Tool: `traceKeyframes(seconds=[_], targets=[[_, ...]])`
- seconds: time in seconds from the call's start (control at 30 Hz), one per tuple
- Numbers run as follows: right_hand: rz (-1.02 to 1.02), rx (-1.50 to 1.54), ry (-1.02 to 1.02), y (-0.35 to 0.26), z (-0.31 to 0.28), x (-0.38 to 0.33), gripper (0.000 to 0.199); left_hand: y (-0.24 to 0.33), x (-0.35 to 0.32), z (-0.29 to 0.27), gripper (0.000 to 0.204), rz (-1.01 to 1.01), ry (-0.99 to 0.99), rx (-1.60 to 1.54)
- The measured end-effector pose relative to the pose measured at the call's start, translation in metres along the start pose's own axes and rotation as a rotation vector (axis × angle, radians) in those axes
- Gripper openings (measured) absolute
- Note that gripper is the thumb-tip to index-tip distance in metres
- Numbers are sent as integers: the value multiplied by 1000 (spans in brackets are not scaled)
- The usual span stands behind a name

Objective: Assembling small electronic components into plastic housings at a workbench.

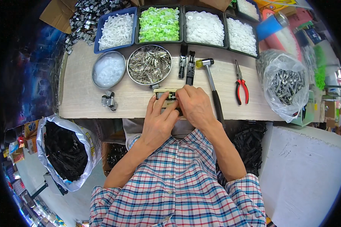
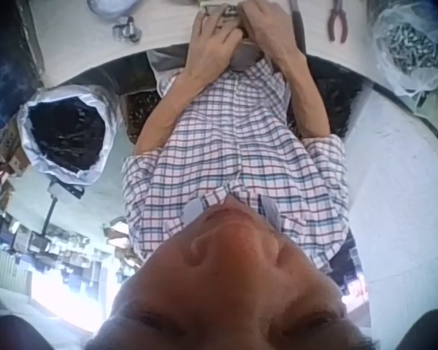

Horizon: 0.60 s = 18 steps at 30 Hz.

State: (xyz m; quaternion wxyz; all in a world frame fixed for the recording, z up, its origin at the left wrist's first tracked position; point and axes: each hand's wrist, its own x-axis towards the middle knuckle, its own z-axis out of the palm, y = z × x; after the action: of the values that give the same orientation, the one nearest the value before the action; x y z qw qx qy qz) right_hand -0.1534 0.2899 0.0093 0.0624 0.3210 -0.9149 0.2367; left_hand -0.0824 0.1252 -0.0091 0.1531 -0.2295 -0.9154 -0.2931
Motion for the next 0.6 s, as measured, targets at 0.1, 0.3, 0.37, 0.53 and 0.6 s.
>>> traceKeyframes(seconds=[0.1,0.3,0.37,0.53,0.6], targets=[[19,-2,16,2,-2,-1,11,1,3,2,11,0,5,16],[40,196,-75,9,-6,8,9,13,3,5,8,-88,1,76],[116,233,16,26,-14,11,8,15,3,9,11,-116,17,132],[376,-3,602,131,-55,43,11,15,7,8,14,-71,4,129],[404,-278,642,189,-65,48,14,13,9,6,14,-45,1,99]])
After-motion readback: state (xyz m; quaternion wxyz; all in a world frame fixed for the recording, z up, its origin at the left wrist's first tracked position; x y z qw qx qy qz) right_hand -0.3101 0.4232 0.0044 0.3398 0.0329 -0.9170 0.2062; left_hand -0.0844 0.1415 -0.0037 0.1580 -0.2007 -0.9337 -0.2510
